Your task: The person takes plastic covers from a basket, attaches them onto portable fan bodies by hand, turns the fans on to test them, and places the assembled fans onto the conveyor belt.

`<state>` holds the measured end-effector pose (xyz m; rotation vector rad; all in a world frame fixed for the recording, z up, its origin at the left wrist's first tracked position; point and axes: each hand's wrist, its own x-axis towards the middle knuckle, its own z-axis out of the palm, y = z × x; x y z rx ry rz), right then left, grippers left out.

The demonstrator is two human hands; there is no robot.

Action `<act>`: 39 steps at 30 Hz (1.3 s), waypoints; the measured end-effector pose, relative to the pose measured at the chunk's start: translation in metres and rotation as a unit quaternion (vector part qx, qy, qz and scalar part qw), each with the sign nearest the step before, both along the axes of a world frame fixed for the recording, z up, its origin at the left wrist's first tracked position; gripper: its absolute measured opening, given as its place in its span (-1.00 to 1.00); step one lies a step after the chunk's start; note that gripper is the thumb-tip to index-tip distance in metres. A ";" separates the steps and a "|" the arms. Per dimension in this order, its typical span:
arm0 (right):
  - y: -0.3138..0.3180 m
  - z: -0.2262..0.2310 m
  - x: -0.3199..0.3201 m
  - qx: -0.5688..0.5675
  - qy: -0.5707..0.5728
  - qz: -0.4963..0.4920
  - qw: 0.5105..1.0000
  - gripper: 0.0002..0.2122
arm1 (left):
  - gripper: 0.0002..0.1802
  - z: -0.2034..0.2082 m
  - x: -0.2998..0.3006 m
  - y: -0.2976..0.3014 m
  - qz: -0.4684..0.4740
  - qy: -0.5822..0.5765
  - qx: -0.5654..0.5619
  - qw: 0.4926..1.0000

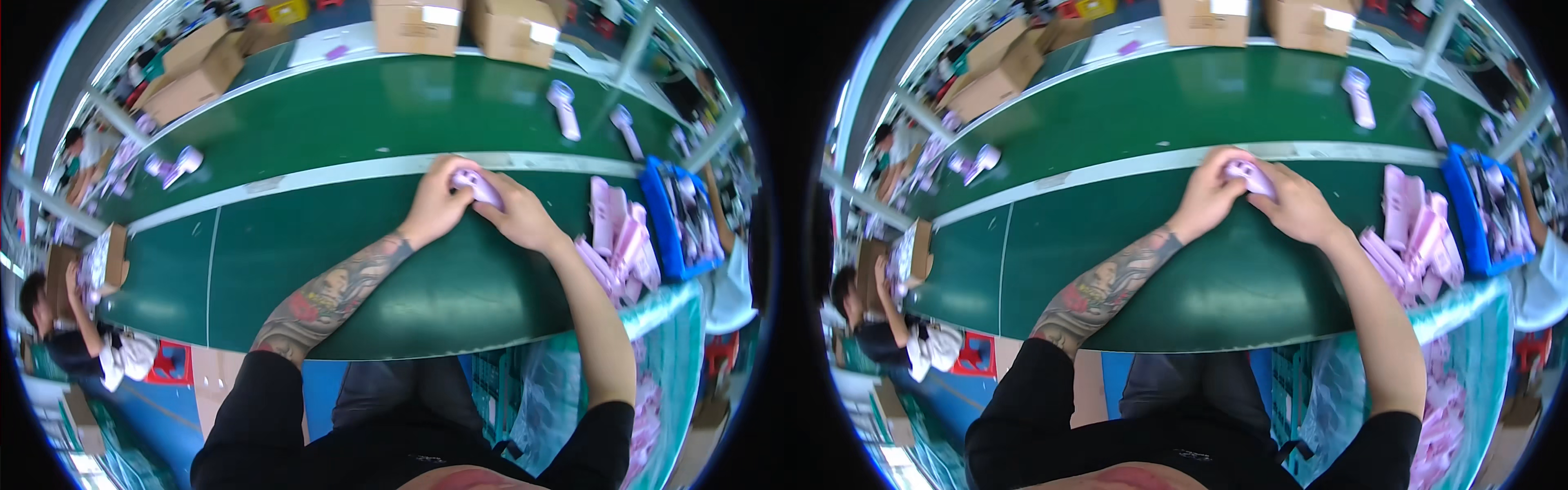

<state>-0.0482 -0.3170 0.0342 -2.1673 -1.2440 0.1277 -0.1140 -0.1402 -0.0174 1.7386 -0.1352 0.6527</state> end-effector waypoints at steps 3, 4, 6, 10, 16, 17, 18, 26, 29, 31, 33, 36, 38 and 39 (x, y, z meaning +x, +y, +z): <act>0.007 -0.004 0.001 -0.021 -0.031 0.013 0.999 -0.45 | -0.59 -0.005 0.002 0.010 0.011 0.025 -0.008 1.000; 0.008 -0.005 0.000 -0.014 -0.035 0.005 0.999 -0.46 | -0.59 -0.008 0.002 0.012 0.020 0.020 -0.030 0.999; 0.013 -0.002 -0.007 -0.006 -0.040 0.011 0.999 -0.47 | -0.60 -0.014 0.002 0.020 0.042 0.013 -0.050 0.998; 0.019 0.022 -0.016 -0.096 0.107 -0.066 0.987 -0.54 | -0.58 -0.020 0.014 0.044 0.134 0.008 -0.046 0.990; 0.017 0.014 -0.016 -0.050 0.090 -0.059 0.993 -0.60 | -0.51 -0.034 0.023 0.181 0.379 -0.028 0.058 0.923; 0.019 0.010 -0.016 -0.054 0.075 -0.043 0.995 -0.60 | -0.49 -0.035 0.008 0.215 0.438 -0.011 0.069 0.896; 0.016 0.011 -0.015 -0.058 0.055 -0.033 0.996 -0.60 | -0.48 -0.033 -0.005 0.247 0.482 0.013 0.083 0.872; 0.020 0.007 -0.011 -0.049 -0.016 0.029 0.998 -0.56 | -0.17 -0.035 -0.136 0.451 0.743 0.116 0.008 0.659; 0.021 0.006 -0.008 -0.040 -0.002 0.038 0.998 -0.55 | -0.08 -0.028 -0.144 0.462 0.703 0.168 -0.037 0.690; 0.024 0.006 -0.006 -0.039 0.000 0.042 0.998 -0.54 | -0.05 -0.020 -0.145 0.468 0.690 0.184 -0.055 0.698; 0.024 0.007 -0.006 -0.039 0.002 0.039 0.998 -0.54 | 0.00 -0.009 -0.146 0.477 0.671 0.238 -0.052 0.700; 0.027 0.007 -0.006 -0.037 0.003 0.035 0.999 -0.54 | 0.05 -0.001 -0.147 0.481 0.650 0.290 -0.046 0.701; 0.028 0.007 -0.005 -0.038 0.007 0.036 0.999 -0.54 | 0.09 0.000 -0.143 0.474 0.627 0.318 -0.028 0.710; 0.029 0.008 -0.006 -0.037 0.008 0.037 0.999 -0.54 | 0.10 0.002 -0.140 0.469 0.616 0.332 -0.018 0.714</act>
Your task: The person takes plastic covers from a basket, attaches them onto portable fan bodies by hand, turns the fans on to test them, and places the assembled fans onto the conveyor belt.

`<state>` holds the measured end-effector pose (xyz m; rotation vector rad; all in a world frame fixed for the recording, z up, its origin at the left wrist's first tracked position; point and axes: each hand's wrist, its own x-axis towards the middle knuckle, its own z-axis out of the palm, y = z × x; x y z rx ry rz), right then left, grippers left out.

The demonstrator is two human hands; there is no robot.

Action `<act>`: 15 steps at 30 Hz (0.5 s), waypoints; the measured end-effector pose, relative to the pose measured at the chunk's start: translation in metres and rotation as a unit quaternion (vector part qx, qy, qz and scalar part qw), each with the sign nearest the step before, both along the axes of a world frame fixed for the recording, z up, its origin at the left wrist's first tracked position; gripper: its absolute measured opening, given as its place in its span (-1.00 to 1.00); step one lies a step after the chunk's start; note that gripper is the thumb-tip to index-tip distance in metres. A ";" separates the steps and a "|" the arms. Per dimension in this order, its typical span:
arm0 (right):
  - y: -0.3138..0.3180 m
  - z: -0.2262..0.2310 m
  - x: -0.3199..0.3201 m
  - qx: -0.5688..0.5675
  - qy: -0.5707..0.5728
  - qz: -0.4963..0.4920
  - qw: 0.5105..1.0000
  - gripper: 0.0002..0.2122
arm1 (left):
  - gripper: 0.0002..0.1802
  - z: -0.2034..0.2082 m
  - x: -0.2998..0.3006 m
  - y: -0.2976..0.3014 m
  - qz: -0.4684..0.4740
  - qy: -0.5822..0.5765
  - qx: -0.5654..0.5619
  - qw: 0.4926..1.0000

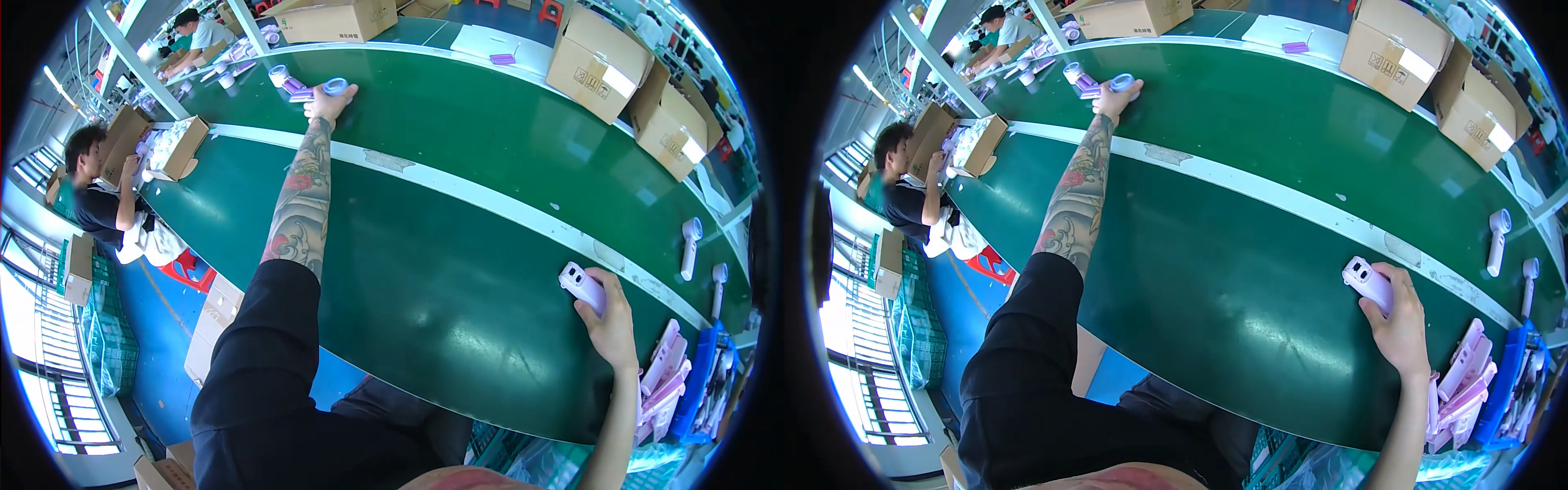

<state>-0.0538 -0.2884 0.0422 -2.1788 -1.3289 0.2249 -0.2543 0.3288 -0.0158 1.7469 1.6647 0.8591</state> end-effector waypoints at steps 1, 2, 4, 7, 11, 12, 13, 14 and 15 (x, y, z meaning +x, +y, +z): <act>0.000 0.001 -0.001 0.002 0.002 0.000 1.000 -0.54 | 0.12 0.003 0.001 -0.005 -0.014 0.014 -0.004 1.000; 0.001 0.003 -0.002 0.007 0.000 -0.001 1.000 -0.54 | 0.11 0.003 0.001 -0.011 -0.041 0.035 0.008 0.999; 0.006 0.006 -0.006 -0.010 0.004 0.008 1.000 -0.54 | 0.11 0.007 0.001 -0.028 -0.067 0.056 0.025 0.996; 0.008 0.006 -0.018 -0.027 0.012 0.023 0.999 -0.54 | -0.05 0.010 -0.003 -0.060 -0.165 0.051 0.021 0.985; -0.002 -0.003 -0.014 -0.030 -0.100 0.036 0.994 -0.54 | -0.23 0.050 0.039 -0.162 -0.369 -0.028 -0.035 0.928; -0.005 -0.003 -0.015 -0.025 -0.101 0.034 0.994 -0.54 | -0.26 0.064 0.047 -0.189 -0.393 -0.055 -0.024 0.918; -0.007 0.000 -0.015 -0.022 -0.102 0.029 0.994 -0.55 | -0.29 0.070 0.055 -0.210 -0.418 -0.083 -0.014 0.905; -0.008 0.000 -0.017 -0.022 -0.102 0.022 0.994 -0.55 | -0.29 0.070 0.057 -0.225 -0.425 -0.082 -0.013 0.901; -0.002 -0.006 -0.015 -0.011 -0.112 0.029 0.993 -0.55 | -0.32 0.067 0.063 -0.236 -0.440 -0.208 -0.052 0.872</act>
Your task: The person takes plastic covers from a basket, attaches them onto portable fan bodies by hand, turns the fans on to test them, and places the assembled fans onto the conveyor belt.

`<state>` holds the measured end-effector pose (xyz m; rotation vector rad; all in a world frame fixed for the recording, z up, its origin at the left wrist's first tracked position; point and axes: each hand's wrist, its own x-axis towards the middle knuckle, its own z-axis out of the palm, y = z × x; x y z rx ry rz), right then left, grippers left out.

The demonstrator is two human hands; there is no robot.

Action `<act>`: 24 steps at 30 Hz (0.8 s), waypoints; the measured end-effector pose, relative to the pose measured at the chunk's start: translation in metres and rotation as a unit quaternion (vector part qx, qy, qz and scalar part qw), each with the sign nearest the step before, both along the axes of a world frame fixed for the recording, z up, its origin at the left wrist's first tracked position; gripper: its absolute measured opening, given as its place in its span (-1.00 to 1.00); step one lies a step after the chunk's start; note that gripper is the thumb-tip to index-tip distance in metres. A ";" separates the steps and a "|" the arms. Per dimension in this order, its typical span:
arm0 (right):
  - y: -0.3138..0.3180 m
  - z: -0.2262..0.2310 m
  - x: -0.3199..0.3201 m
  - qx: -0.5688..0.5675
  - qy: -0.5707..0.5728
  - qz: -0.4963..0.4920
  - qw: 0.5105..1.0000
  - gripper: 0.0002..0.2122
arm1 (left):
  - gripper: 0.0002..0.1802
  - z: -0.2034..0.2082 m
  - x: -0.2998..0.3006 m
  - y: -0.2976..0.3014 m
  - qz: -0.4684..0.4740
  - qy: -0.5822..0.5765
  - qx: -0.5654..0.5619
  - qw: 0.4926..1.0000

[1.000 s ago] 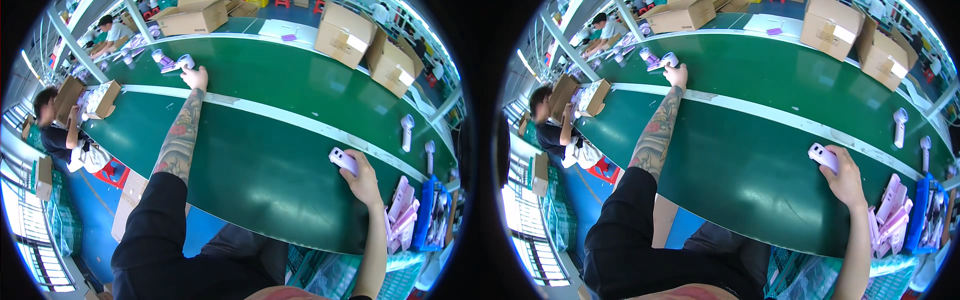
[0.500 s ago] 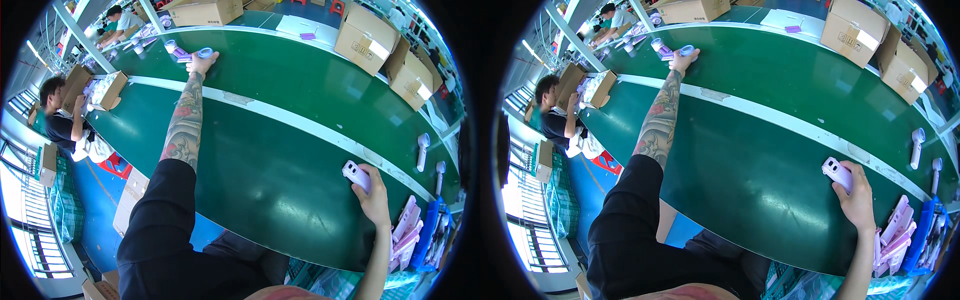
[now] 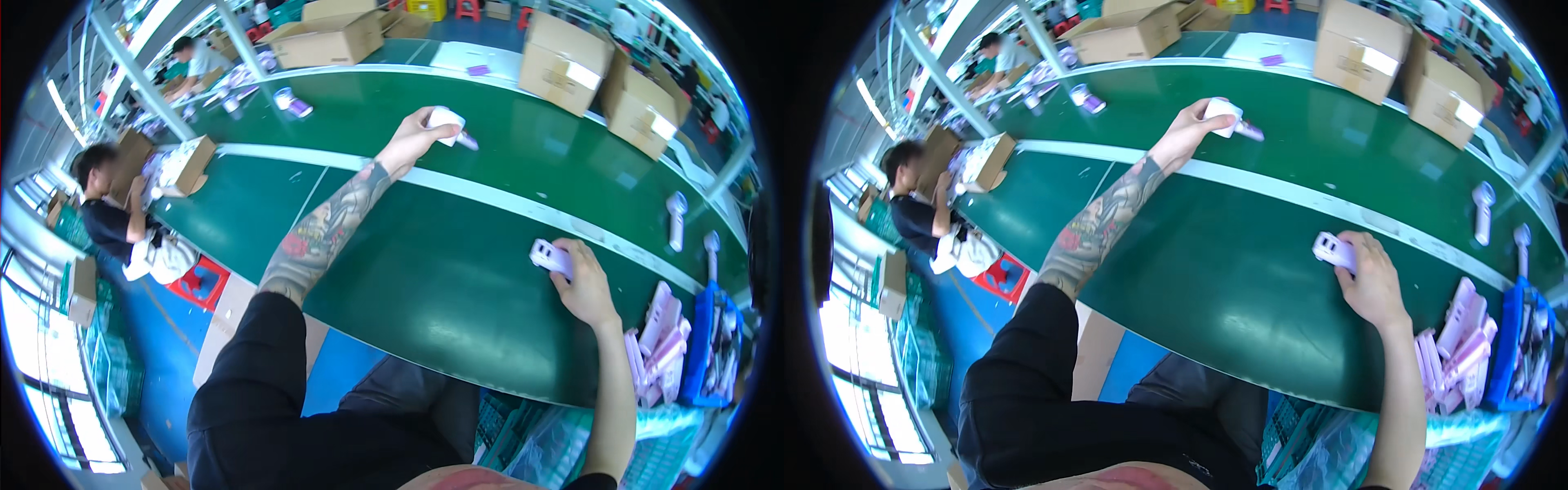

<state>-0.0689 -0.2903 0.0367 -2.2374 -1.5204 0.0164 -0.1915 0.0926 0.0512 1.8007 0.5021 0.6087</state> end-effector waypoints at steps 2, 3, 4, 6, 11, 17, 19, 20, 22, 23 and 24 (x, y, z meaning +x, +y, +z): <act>0.003 -0.003 0.001 0.014 -0.021 -0.015 1.000 -0.54 | -0.35 -0.007 0.019 -0.028 -0.058 -0.104 -0.097 0.988; 0.003 -0.001 0.001 0.021 -0.031 -0.035 0.999 -0.54 | -0.35 -0.012 0.032 -0.045 -0.081 -0.146 -0.202 0.965; 0.002 0.001 0.001 0.019 -0.035 -0.059 0.997 -0.54 | -0.36 -0.019 0.040 -0.060 -0.100 -0.179 -0.307 0.930; 0.001 0.006 0.003 0.036 0.086 -0.115 0.989 -0.54 | -0.36 -0.031 0.053 -0.089 -0.124 -0.221 -0.506 0.824; -0.002 0.004 0.001 0.132 0.106 -0.124 0.978 -0.60 | -0.34 -0.063 0.072 -0.144 -0.195 -0.207 -0.578 0.765; 0.007 -0.002 -0.002 0.146 0.077 -0.144 0.976 -0.61 | -0.32 -0.056 0.067 -0.178 -0.241 -0.185 -0.561 0.770; 0.010 -0.007 -0.004 0.129 0.062 -0.136 0.980 -0.61 | -0.35 -0.054 0.064 -0.180 -0.246 -0.184 -0.565 0.766; 0.010 -0.009 -0.005 0.121 0.055 -0.132 0.982 -0.61 | -0.37 -0.054 0.064 -0.180 -0.249 -0.184 -0.567 0.763; 0.011 -0.010 -0.007 0.109 0.049 -0.127 0.985 -0.61 | -0.38 -0.055 0.064 -0.180 -0.249 -0.184 -0.571 0.760; 0.012 -0.007 -0.009 0.099 0.032 -0.127 0.986 -0.61 | -0.41 -0.057 0.064 -0.179 -0.265 -0.189 -0.553 0.767; 0.012 -0.003 -0.011 0.089 0.015 -0.126 0.988 -0.61 | -0.44 -0.057 0.064 -0.177 -0.281 -0.194 -0.534 0.774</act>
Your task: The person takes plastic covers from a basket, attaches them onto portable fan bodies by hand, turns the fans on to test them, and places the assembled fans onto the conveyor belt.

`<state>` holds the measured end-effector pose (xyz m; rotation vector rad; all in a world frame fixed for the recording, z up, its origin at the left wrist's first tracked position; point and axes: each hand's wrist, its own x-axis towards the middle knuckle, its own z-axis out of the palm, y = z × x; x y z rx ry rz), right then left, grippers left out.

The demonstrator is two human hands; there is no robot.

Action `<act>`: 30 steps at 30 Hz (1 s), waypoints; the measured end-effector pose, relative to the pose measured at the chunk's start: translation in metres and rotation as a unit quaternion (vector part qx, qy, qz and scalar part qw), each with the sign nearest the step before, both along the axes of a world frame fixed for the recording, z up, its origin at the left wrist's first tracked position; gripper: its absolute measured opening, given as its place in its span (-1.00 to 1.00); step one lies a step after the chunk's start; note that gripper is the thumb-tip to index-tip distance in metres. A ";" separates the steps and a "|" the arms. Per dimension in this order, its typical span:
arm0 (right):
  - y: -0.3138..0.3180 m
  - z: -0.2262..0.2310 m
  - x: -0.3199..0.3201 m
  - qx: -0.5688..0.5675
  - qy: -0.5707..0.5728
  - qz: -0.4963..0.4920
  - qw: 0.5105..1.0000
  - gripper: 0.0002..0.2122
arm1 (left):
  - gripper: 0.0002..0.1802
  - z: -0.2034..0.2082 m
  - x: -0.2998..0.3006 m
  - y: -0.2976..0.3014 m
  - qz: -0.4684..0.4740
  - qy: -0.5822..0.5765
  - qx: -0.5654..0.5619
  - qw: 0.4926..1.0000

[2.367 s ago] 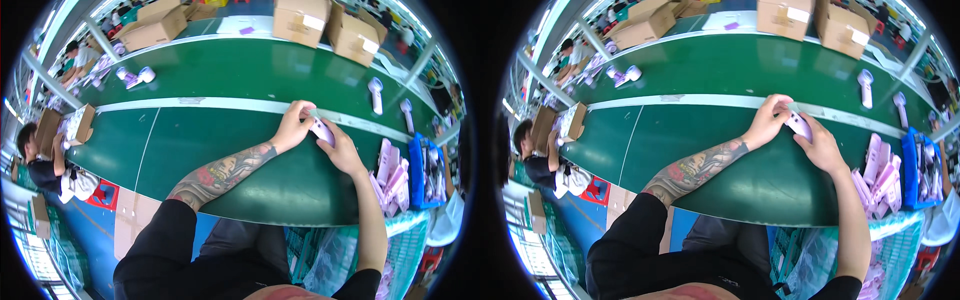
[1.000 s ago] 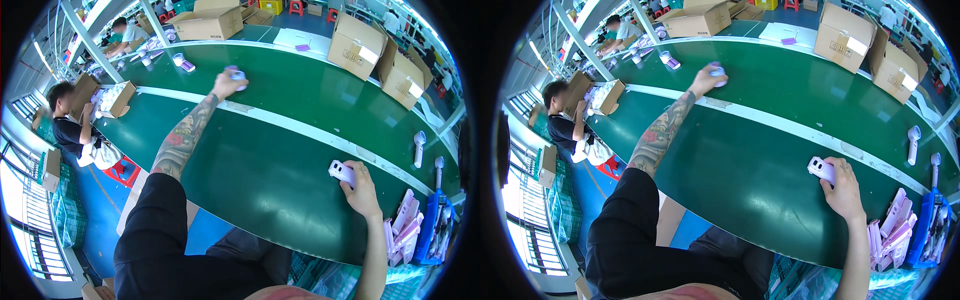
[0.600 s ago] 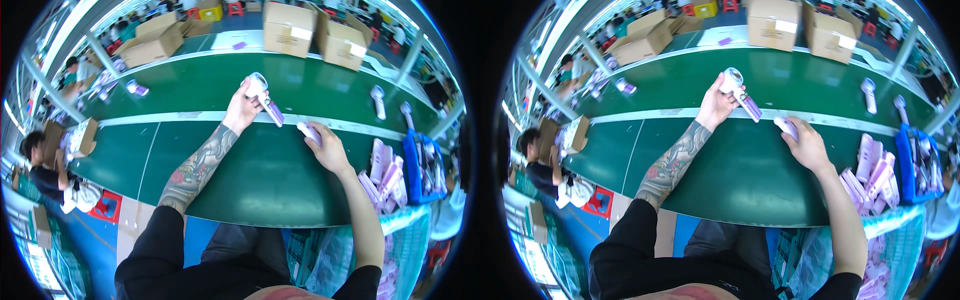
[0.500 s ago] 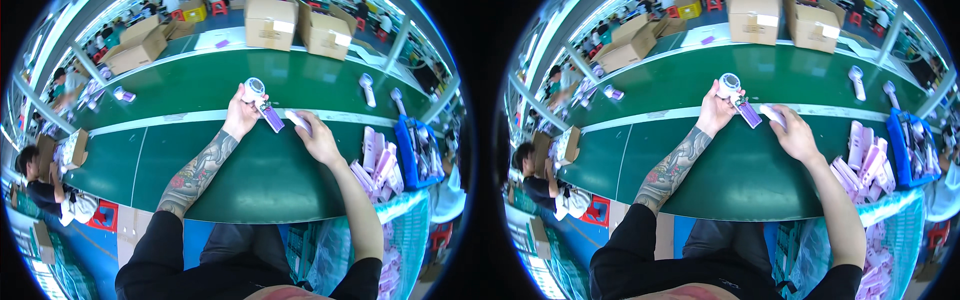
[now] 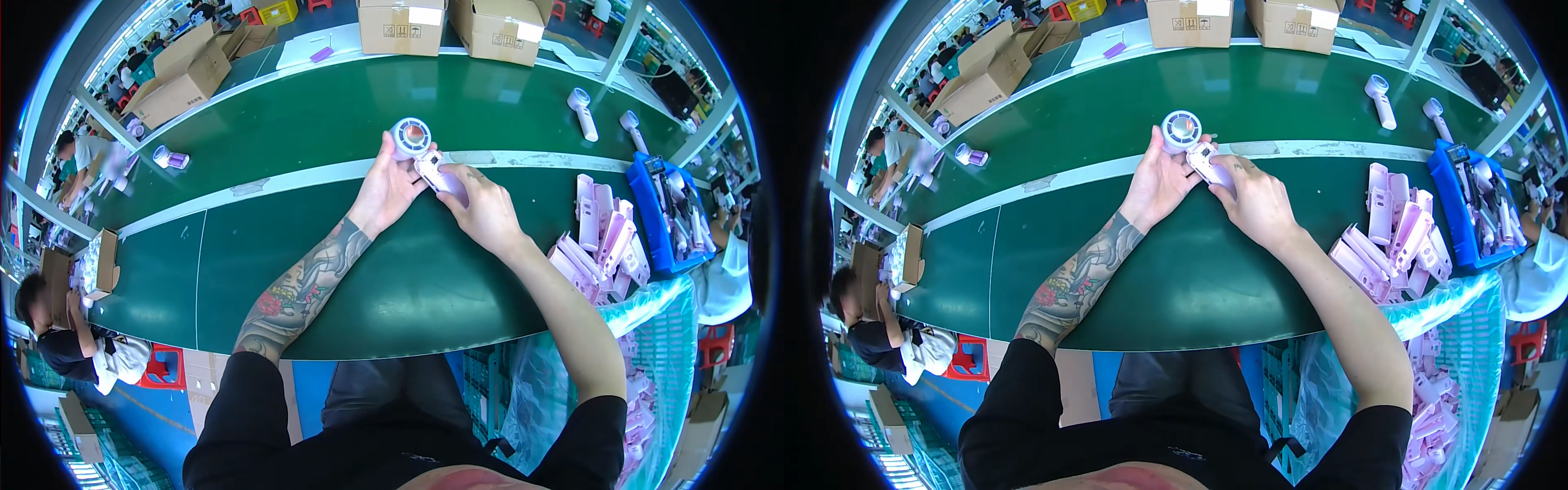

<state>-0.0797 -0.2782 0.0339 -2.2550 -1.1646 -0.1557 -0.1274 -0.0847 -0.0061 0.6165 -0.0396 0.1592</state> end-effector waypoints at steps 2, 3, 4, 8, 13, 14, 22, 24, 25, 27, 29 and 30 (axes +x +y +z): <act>0.002 0.005 -0.003 -0.024 -0.033 0.000 0.999 -0.61 | -0.48 -0.001 -0.001 0.003 -0.006 -0.033 0.040 0.999; 0.002 0.006 -0.003 -0.025 -0.035 0.000 0.999 -0.61 | -0.48 -0.002 0.000 0.002 -0.006 -0.035 0.038 0.999; 0.002 0.005 -0.004 -0.020 -0.057 0.004 0.998 -0.62 | -0.49 -0.002 0.000 0.000 0.006 -0.043 0.084 0.996; 0.001 -0.008 -0.003 -0.003 -0.119 0.015 0.993 -0.65 | -0.47 -0.004 -0.004 -0.006 0.039 -0.060 0.219 0.973; 0.004 -0.031 0.017 0.138 0.166 0.032 0.976 -0.65 | -0.40 0.012 -0.006 -0.013 0.026 0.003 0.212 0.977; 0.004 -0.027 0.018 0.117 0.202 0.025 0.972 -0.65 | -0.40 0.012 -0.007 -0.014 0.034 -0.009 0.235 0.971; 0.001 -0.019 0.023 0.073 0.283 0.009 0.956 -0.64 | -0.43 -0.001 -0.004 -0.043 0.079 -0.014 0.385 0.920; 0.004 -0.017 0.019 0.072 0.296 0.006 0.952 -0.65 | -0.44 -0.001 -0.005 -0.042 0.085 -0.006 0.398 0.913; 0.005 -0.015 0.016 0.072 0.308 0.003 0.949 -0.67 | -0.45 0.000 -0.005 -0.041 0.093 0.000 0.412 0.907; 0.006 -0.011 0.012 0.071 0.330 -0.001 0.941 -0.69 | -0.48 0.001 -0.007 -0.039 0.108 0.012 0.439 0.892; 0.005 -0.007 0.008 0.081 0.342 0.008 0.936 -0.69 | -0.48 0.003 -0.009 -0.040 0.123 0.008 0.447 0.886; 0.005 -0.006 0.006 0.093 0.354 0.017 0.930 -0.70 | -0.48 0.003 -0.011 -0.041 0.136 0.004 0.455 0.880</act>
